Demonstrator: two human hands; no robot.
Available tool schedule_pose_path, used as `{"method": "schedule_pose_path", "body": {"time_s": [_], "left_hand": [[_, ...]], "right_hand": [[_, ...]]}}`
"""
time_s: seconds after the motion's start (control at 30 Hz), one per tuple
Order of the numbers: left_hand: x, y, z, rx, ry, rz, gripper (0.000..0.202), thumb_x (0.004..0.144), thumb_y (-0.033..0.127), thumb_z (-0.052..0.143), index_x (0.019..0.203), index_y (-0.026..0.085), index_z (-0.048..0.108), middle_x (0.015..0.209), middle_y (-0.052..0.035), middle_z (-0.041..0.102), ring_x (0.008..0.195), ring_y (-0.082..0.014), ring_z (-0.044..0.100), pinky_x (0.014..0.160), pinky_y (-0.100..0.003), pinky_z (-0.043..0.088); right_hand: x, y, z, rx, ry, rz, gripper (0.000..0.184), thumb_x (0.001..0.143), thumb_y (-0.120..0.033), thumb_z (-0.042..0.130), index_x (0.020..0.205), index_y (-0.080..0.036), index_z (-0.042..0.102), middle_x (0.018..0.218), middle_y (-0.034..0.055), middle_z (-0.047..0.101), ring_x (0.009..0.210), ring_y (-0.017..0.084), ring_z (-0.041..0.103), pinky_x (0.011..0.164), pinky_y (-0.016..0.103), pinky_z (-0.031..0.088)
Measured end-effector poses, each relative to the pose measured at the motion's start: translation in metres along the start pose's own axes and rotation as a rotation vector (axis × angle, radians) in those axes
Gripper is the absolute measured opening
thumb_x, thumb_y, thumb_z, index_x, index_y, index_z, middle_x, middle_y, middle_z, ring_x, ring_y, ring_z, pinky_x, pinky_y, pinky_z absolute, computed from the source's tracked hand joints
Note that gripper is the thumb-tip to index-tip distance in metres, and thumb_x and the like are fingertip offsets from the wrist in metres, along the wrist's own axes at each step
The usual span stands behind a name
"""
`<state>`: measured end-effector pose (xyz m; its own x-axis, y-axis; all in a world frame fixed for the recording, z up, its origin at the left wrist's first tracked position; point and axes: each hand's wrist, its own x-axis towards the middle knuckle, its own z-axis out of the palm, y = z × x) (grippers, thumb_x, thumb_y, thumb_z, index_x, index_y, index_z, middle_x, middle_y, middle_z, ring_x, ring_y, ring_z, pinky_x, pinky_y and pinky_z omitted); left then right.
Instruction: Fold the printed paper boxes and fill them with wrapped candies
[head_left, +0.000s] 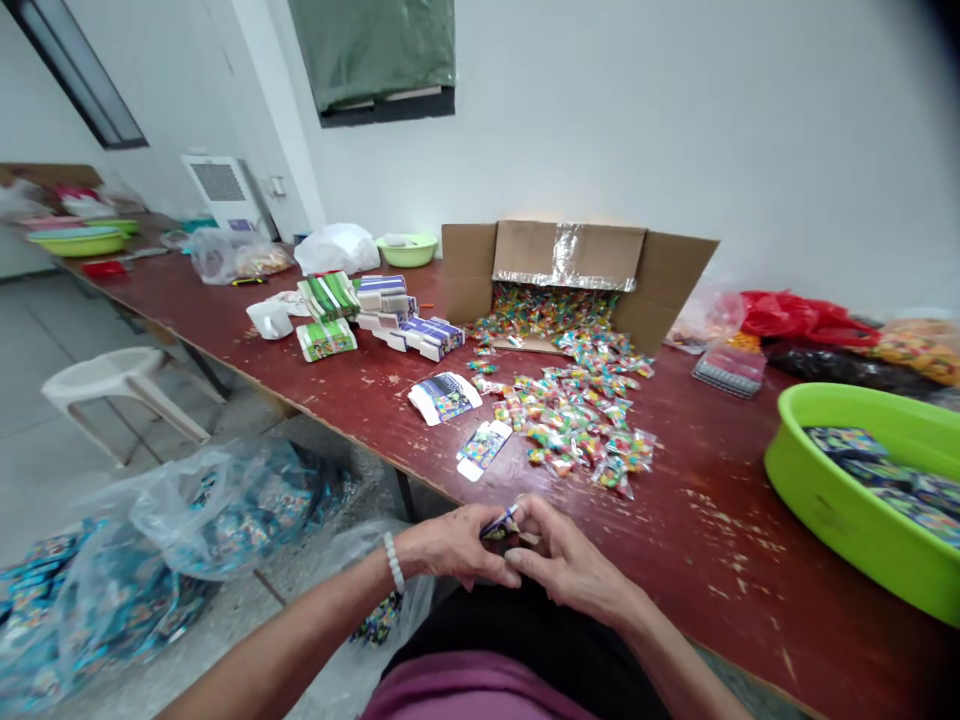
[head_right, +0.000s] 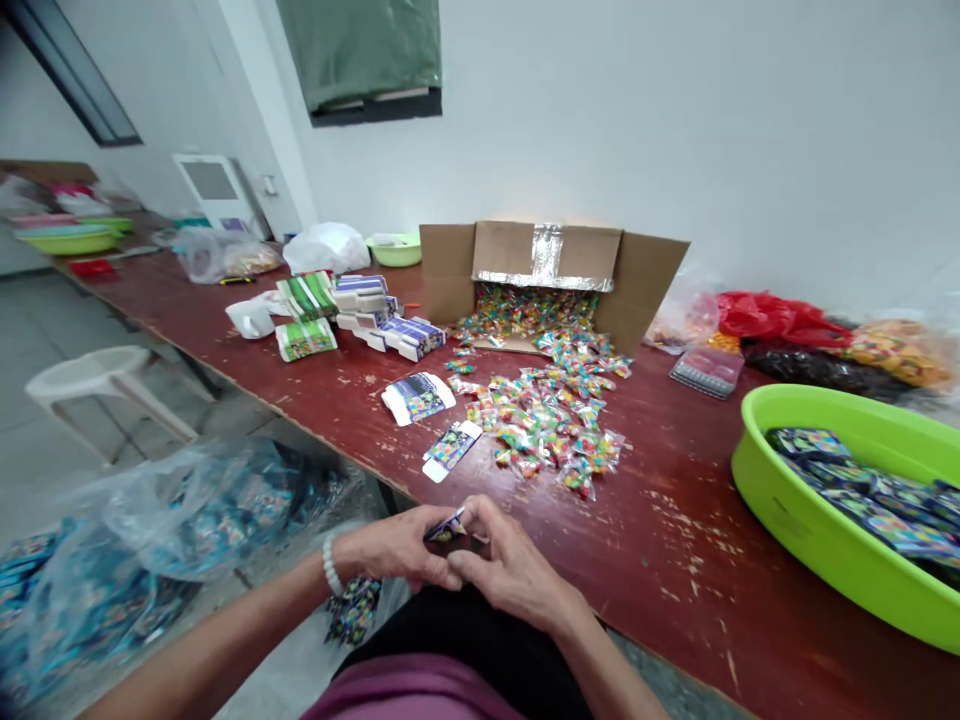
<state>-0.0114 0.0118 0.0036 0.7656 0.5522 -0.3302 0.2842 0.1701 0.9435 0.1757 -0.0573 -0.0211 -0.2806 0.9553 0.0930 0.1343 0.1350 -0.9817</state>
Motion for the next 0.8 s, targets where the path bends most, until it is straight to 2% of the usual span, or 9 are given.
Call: {"method": "schedule_pose_path", "body": {"time_s": [0.1,0.17,0.3,0.33,0.4,0.5,0.6,0.67,0.8], "left_hand": [[0.001,-0.005,0.002,0.057,0.063,0.021,0.043,0.061,0.025,0.08,0.103,0.017,0.07,0.083,-0.0007,0.065,0.056,-0.0103,0.053,0.042,-0.019,0.045],[0.003,-0.009,0.005,0.005,0.163,0.059,0.036,0.064,0.027,0.078,0.096,0.015,0.069,0.076,-0.0003,0.064,0.052,-0.0101,0.052,0.043,-0.021,0.047],[0.006,-0.013,0.017,-0.168,0.305,0.128,0.032,0.066,0.036,0.081,0.081,0.013,0.067,0.065,0.0,0.059,0.05,-0.01,0.051,0.044,-0.021,0.048],[0.005,-0.012,0.021,-0.212,0.319,0.122,0.035,0.065,0.039,0.083,0.081,0.012,0.067,0.065,-0.0005,0.059,0.051,-0.0103,0.052,0.045,-0.022,0.048],[0.005,-0.01,0.027,-0.278,0.323,0.088,0.041,0.063,0.042,0.085,0.084,0.012,0.067,0.067,-0.0018,0.062,0.054,-0.0115,0.054,0.048,-0.024,0.051],[0.002,-0.008,0.031,-0.257,0.29,0.092,0.04,0.066,0.044,0.084,0.083,0.012,0.067,0.07,-0.0025,0.063,0.061,-0.0124,0.058,0.058,-0.025,0.053],[-0.001,-0.01,0.031,-0.224,0.336,0.178,0.037,0.073,0.04,0.08,0.098,0.015,0.067,0.09,-0.0048,0.067,0.08,-0.0154,0.064,0.071,-0.025,0.054],[-0.005,-0.015,0.032,-0.261,0.421,0.215,0.047,0.073,0.037,0.081,0.112,0.02,0.062,0.1,-0.0049,0.069,0.088,-0.0182,0.066,0.076,-0.028,0.054],[-0.01,-0.021,0.038,-0.32,0.538,0.221,0.073,0.069,0.032,0.083,0.133,0.026,0.048,0.092,-0.0012,0.071,0.082,-0.0193,0.069,0.073,-0.029,0.055]], "right_hand": [[-0.003,-0.005,0.006,-0.077,0.041,-0.048,0.041,0.081,-0.026,0.072,0.12,-0.026,0.057,0.082,-0.0011,0.066,0.056,0.011,0.053,0.047,0.02,0.042],[-0.003,-0.007,0.012,-0.15,0.112,-0.062,0.049,0.082,-0.026,0.071,0.128,-0.027,0.055,0.083,-0.0001,0.065,0.055,0.012,0.052,0.048,0.023,0.043],[0.004,-0.006,0.019,-0.167,0.532,-0.136,0.034,0.082,-0.03,0.069,0.115,-0.023,0.064,0.118,0.0102,0.063,0.072,0.017,0.061,0.06,0.029,0.049],[0.006,-0.005,0.019,-0.124,0.58,-0.119,0.032,0.081,-0.033,0.07,0.11,-0.022,0.066,0.121,0.0112,0.062,0.075,0.018,0.062,0.061,0.03,0.05],[0.009,-0.004,0.017,0.013,0.509,-0.017,0.029,0.08,-0.04,0.071,0.099,-0.019,0.069,0.101,0.0093,0.068,0.069,0.019,0.062,0.059,0.03,0.05],[0.01,-0.005,0.01,0.182,0.378,0.107,0.03,0.082,-0.047,0.067,0.079,-0.017,0.067,0.066,0.0021,0.064,0.058,0.017,0.059,0.057,0.029,0.048],[0.009,-0.008,0.004,0.128,0.473,0.087,0.031,0.079,-0.048,0.069,0.073,-0.018,0.064,0.067,0.0011,0.063,0.06,0.016,0.059,0.057,0.027,0.047],[0.008,-0.009,0.003,0.11,0.489,0.081,0.031,0.079,-0.049,0.069,0.073,-0.018,0.063,0.071,0.0016,0.065,0.065,0.017,0.06,0.059,0.027,0.049],[0.009,-0.01,0.012,0.304,0.463,0.084,0.037,0.079,-0.045,0.071,0.105,-0.021,0.058,0.083,0.002,0.071,0.074,0.019,0.067,0.069,0.031,0.056]]}}
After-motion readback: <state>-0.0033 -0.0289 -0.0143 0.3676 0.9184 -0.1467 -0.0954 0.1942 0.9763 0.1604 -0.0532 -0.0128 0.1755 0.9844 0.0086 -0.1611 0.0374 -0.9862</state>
